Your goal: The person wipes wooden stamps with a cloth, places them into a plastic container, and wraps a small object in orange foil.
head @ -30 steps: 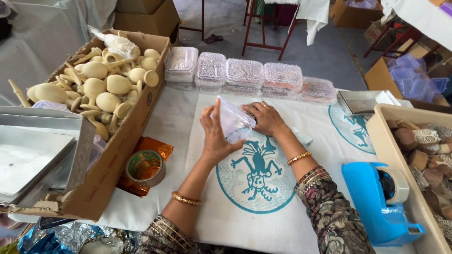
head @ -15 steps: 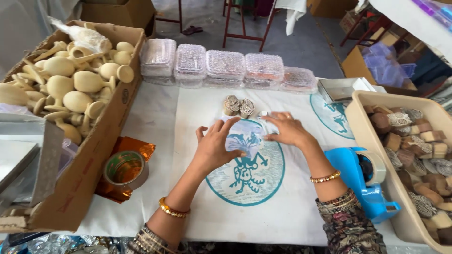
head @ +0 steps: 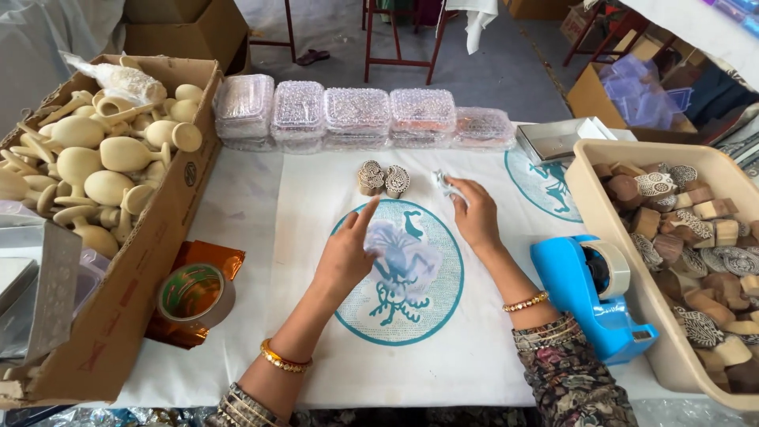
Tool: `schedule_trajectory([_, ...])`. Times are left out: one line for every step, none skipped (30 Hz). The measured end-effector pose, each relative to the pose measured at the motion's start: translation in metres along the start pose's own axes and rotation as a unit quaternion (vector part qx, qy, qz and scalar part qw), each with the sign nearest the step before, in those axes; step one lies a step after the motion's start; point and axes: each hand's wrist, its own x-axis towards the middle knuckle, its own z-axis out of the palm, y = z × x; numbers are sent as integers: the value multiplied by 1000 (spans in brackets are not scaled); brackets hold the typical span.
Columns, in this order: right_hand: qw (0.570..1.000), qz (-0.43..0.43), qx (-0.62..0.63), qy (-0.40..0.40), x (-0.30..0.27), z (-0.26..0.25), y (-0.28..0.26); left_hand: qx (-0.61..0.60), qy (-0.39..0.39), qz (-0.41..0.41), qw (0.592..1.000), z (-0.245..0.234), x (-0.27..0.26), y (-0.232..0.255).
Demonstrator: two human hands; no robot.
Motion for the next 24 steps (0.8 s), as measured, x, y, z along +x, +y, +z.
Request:
schedule_trajectory([998, 6, 45, 51, 2, -5, -8, 20, 41, 10, 999, 8, 0, -9])
schedule_trajectory([998, 6, 44, 51, 4, -9, -16, 19, 41, 11, 999, 7, 2, -9])
schedule_trajectory([994, 6, 79, 71, 5, -12, -24, 31, 41, 11, 999, 6, 2, -8])
schedule_trajectory([989, 6, 114, 92, 6, -14, -32, 43, 41, 10, 998, 5, 3, -8])
schedule_trajectory([989, 7, 115, 91, 6, -15, -38, 44, 40, 10, 998, 5, 2, -9])
schedule_trajectory([987, -10, 131, 94, 6, -16, -44, 65, 51, 39, 996, 5, 2, -9])
schedule_trajectory([984, -28, 146, 96, 6, -17, -50, 86, 62, 68, 992, 5, 2, -9])
schedule_trajectory([984, -27, 147, 96, 4, -18, -54, 87, 61, 68, 992, 7, 2, -15])
schedule_trajectory([978, -48, 164, 119, 3, -19, -58, 90, 58, 69, 992, 8, 3, -20])
schedule_trajectory([971, -70, 181, 142, 2, -20, -62, 93, 55, 70, 992, 10, 3, -25])
schedule_trajectory([971, -69, 181, 142, -1, -24, -68, 93, 55, 69, 992, 3, 3, -17])
schedule_trajectory([963, -90, 188, 168, -4, -28, -75, 68, 4, 9, 998, -4, 4, -10])
schedule_trajectory([955, -112, 196, 193, -6, -31, -82, 42, -45, -52, 997, -11, 4, -3])
schedule_trajectory([955, -113, 196, 191, -8, -30, -85, 41, -44, -53, 997, -16, 3, 7])
schedule_trajectory([954, -134, 196, 182, -11, -28, -88, 30, -55, -19, 998, -22, 2, 18])
schedule_trajectory([952, -156, 196, 173, -13, -26, -91, 19, -66, 16, 998, -27, 1, 28])
schedule_trajectory([953, -155, 196, 172, -15, -25, -93, 18, -67, 15, 997, -20, 2, 20])
schedule_trajectory([953, -165, 195, 163, -16, -24, -94, 14, -34, 61, 997, -13, 2, 11])
schedule_trajectory([953, -175, 195, 153, -17, -22, -96, 11, 0, 106, 994, -6, 2, 2])
schedule_trajectory([953, -175, 196, 152, -19, -23, -97, 11, 0, 104, 995, -1, 4, -9])
schedule_trajectory([951, -175, 194, 165, -20, -23, -98, -5, 59, 127, 990, 4, 8, -20])
schedule_trajectory([949, -176, 191, 178, -20, -24, -98, -21, 119, 150, 981, 9, 11, -30])
schedule_trajectory([949, -176, 191, 177, -21, -27, -101, -21, 119, 149, 982, 8, 12, -31])
schedule_trajectory([947, -197, 173, 185, -22, -30, -103, -57, 115, 53, 990, 7, 13, -32])
